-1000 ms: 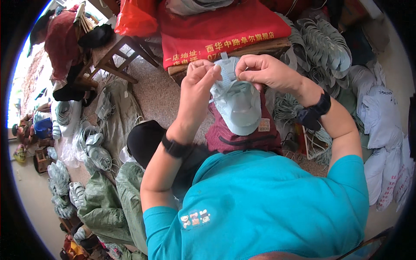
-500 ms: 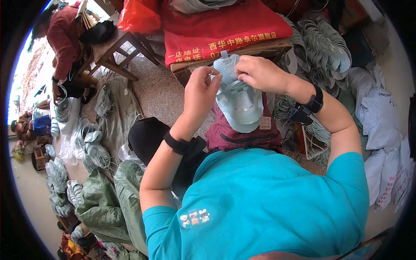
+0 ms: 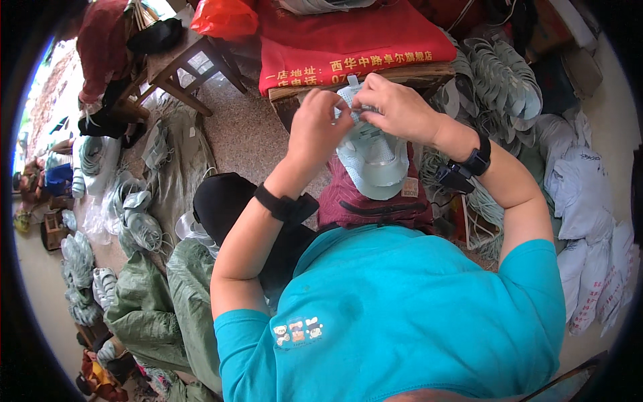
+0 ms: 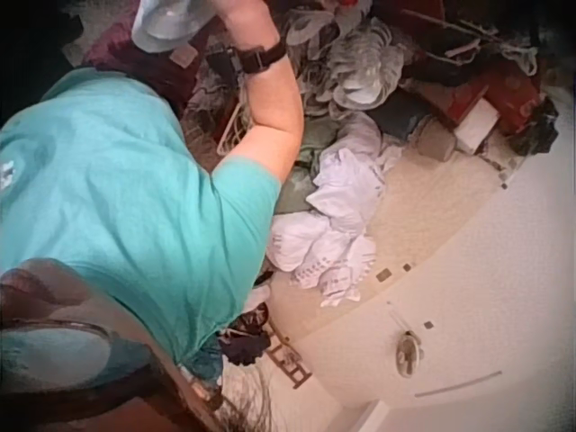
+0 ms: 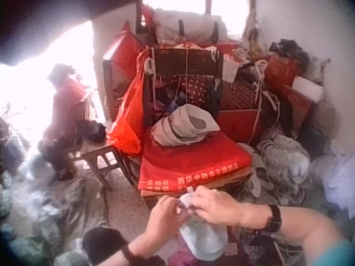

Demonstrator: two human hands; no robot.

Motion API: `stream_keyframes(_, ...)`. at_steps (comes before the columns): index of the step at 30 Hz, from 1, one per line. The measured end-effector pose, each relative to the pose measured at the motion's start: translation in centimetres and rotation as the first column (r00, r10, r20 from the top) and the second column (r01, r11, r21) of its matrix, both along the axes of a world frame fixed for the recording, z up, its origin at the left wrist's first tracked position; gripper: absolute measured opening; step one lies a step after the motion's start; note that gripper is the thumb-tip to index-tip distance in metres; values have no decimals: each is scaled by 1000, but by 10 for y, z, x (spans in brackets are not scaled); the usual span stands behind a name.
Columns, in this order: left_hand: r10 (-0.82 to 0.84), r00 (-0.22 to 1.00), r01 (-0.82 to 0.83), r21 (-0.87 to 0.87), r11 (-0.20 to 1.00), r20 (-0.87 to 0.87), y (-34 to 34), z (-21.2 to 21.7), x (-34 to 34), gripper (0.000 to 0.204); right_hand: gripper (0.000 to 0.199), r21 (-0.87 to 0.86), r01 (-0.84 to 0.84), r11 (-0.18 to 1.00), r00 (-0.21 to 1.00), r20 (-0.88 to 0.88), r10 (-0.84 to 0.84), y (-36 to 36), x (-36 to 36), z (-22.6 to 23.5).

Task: The person threads a light green shoelace through the eyelets of a white sneaker held on their lap. They pull the laces through the holes and adjust the tension repeatedly, working on the shoe in a cluttered room filled with other footwear.

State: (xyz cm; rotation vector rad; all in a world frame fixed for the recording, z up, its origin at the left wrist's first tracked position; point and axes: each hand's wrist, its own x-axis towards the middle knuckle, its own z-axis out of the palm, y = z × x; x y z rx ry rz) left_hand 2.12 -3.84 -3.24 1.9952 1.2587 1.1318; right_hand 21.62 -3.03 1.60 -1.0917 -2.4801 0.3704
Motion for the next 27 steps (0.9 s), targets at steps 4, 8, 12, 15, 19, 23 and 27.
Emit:
stream_keyframes(4, 57, 832, 154, -329, 932, 552, 0, -7, -10, 12, 10, 73, -66, 995, 997, 55, 62, 12, -8, -6)
stream_keyframes(8, 94, 727, 267, -406, 874, 680, -3, -24, -22, 17, 7, 296, -185, 937, 939, -229, 257, 31, -56, 34)
stream_keyframes(12, 12, 955, -27, 45, 999, 297, -18, -11, 2, 12, 8, 607, -203, 769, 707, -453, 544, 34, -117, 118)
stream_keyframes(15, -6, 974, -6, 52, 999, 228, -20, -12, 9, 11, 10, 668, -261, 696, 427, -567, 704, 43, -141, 130)
stream_keyframes(19, 15, 982, -15, -3, 1000, 188, -19, -7, 16, 7, 10, 649, -257, 717, 406, -600, 689, 44, -129, 125)
stream_keyframes(23, 110, 986, -83, 206, 975, -123, -12, -4, 21, 11, 5, 494, -255, 831, 547, -635, 545, 42, -99, 124)
stream_keyframes(27, 117, 983, -93, 161, 983, -144, -7, -11, 31, 13, 12, 396, -168, 903, 758, -534, 376, 51, -59, 95)
